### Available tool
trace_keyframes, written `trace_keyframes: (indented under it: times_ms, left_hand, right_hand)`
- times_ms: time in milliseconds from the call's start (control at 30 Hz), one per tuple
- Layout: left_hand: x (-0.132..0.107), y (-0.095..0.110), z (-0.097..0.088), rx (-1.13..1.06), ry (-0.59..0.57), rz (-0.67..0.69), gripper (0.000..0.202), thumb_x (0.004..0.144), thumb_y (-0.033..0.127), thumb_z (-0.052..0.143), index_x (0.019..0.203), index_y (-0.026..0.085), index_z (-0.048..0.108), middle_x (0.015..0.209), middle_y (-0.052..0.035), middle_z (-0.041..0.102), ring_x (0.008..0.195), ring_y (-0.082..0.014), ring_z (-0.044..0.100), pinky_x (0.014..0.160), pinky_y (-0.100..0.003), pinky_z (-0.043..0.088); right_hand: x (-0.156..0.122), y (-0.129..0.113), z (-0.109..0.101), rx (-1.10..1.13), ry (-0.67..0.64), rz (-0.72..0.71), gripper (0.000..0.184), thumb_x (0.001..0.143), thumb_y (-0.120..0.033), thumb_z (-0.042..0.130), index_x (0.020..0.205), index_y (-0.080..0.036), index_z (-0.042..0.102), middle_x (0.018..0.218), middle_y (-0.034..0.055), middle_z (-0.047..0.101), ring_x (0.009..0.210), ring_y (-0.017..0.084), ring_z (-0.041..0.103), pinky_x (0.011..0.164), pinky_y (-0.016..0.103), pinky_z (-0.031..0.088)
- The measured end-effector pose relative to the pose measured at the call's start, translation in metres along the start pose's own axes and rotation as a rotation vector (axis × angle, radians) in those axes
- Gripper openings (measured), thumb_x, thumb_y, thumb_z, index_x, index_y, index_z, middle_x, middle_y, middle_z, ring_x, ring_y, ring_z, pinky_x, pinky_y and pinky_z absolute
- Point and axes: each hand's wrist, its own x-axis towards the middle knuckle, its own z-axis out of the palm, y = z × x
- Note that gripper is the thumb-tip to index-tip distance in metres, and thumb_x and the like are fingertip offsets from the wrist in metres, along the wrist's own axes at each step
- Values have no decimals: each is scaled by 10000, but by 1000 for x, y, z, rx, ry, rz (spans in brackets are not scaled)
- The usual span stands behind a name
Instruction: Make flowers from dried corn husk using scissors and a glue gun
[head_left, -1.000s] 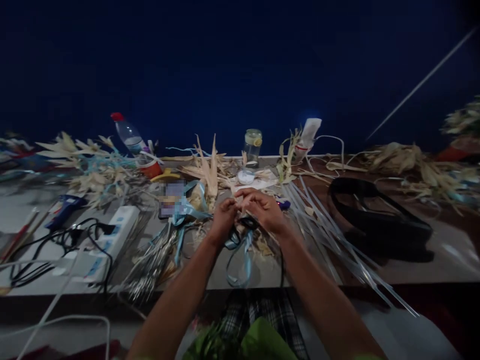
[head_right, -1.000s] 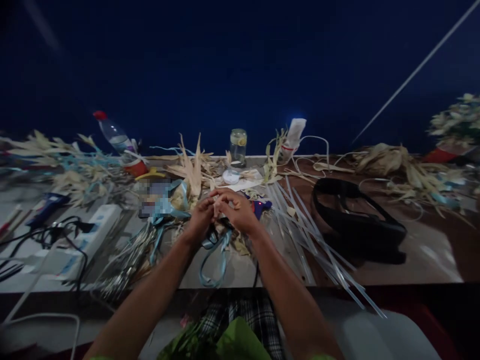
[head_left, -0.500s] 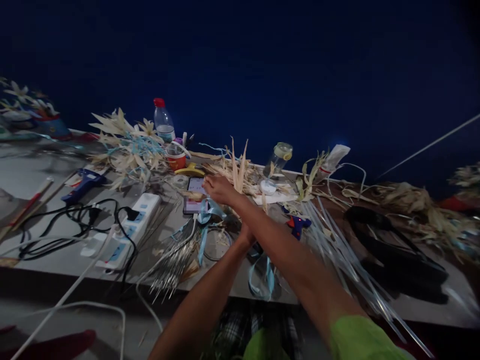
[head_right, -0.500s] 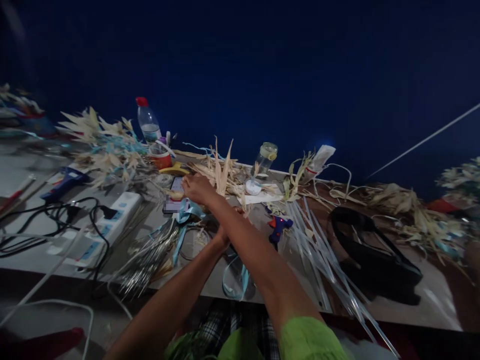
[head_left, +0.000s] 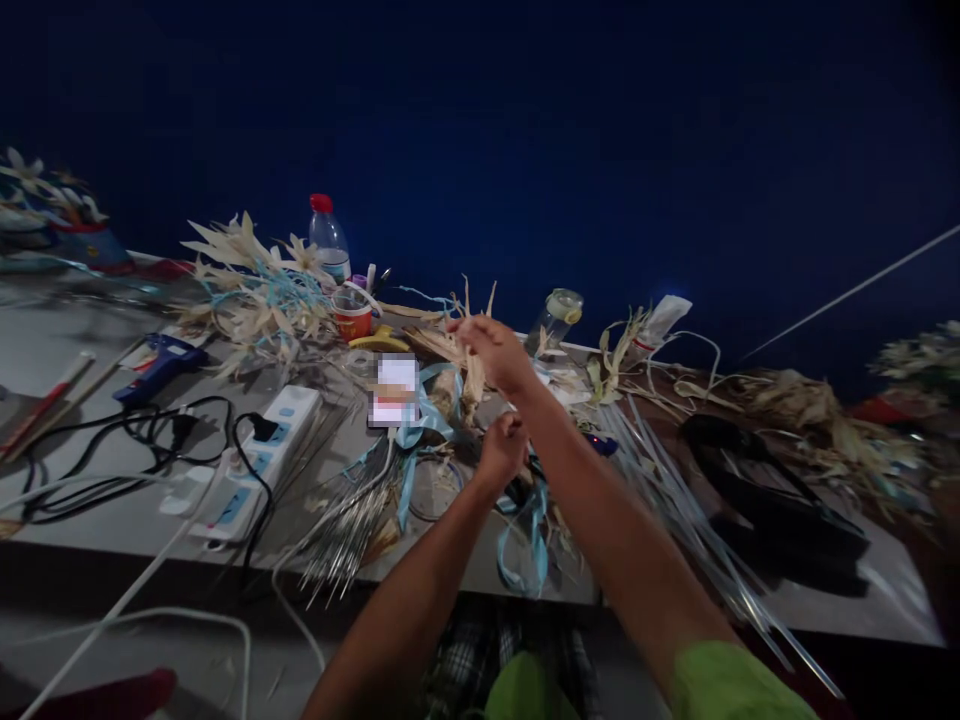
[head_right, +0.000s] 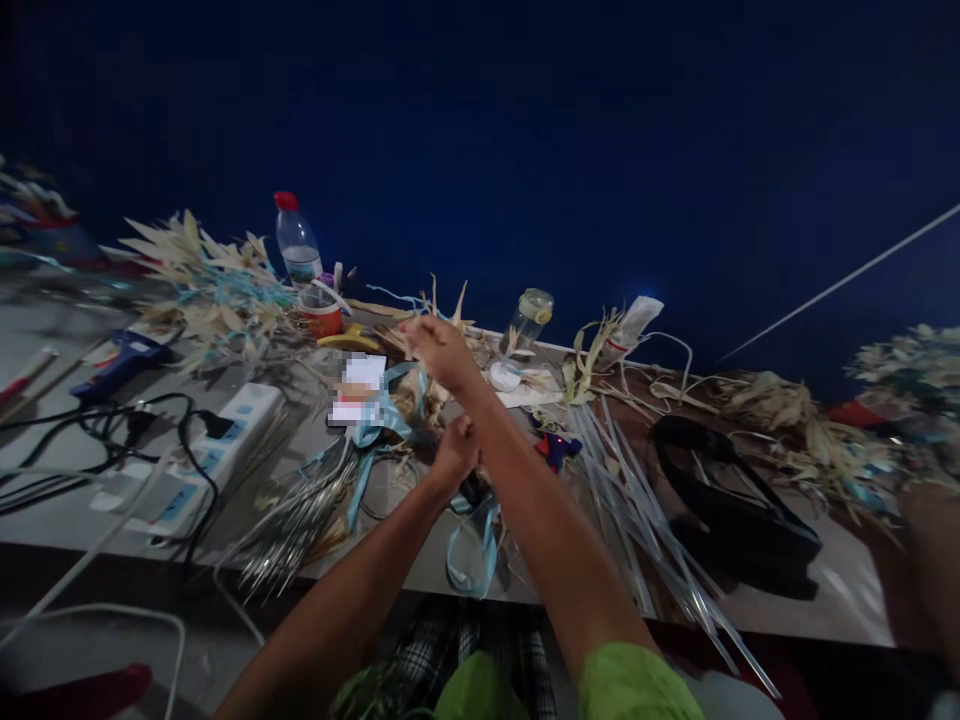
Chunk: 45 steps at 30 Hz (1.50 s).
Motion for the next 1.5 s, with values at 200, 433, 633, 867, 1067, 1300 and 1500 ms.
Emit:
trace_keyframes:
  times_ms: [200,433,633,867,1067,1300,1500]
  left_hand:
    - [-5,7,1,89,-38,31,112,728,261,546,723,163,493,589,17,595,338,-39,377,347,-170,247]
    - [-5,11,1,145,-122,68,224,686,339,627,741,167,494,633,14,620,341,-47,409,363,-184,305]
    - [-8,10,2,193,-176,34,230,679,342,647,740,168,510,626,13,612,350,-48,419,370,-182,307]
    - [-12,18,12,297,-161,12,188,688,309,643,740,157,546,624,-5,624,339,-56,418,359,-196,318]
    - [-11,21,9,262,-73,64,230,696,319,644,863,169,594,793,-17,651,355,-43,437,346,-195,341]
    - [-9,20,5,115,-121,-53,219,688,349,667,760,153,603,564,27,554,346,-37,381,360,-183,356]
    - [-11,27,8,-36,-161,-169,211,636,260,719,702,129,568,588,30,549,371,-5,346,377,-148,344]
  right_hand:
    - [-81,9,-91,184,323,91,222,777,-364,542,668,-174,580,949,33,643,784,121,523,707,251,385]
    - [-121,41,-98,357,218,291,224,696,-371,615,618,-161,607,912,40,657,755,114,532,701,249,385]
    - [-124,48,-91,404,139,273,203,694,-361,633,656,-163,654,757,13,644,715,121,556,707,255,408]
    - [-126,57,-92,414,192,287,238,694,-387,636,633,-160,668,606,6,624,675,136,573,701,264,431]
    - [-125,62,-94,482,293,302,204,666,-375,659,635,-175,683,666,13,663,729,138,593,795,280,426]
    - [-126,57,-85,509,219,326,225,650,-386,656,646,-162,682,539,-10,588,587,114,524,635,252,424]
    - [-125,55,-85,487,240,289,241,649,-401,651,591,-168,630,664,15,602,697,130,554,680,250,434]
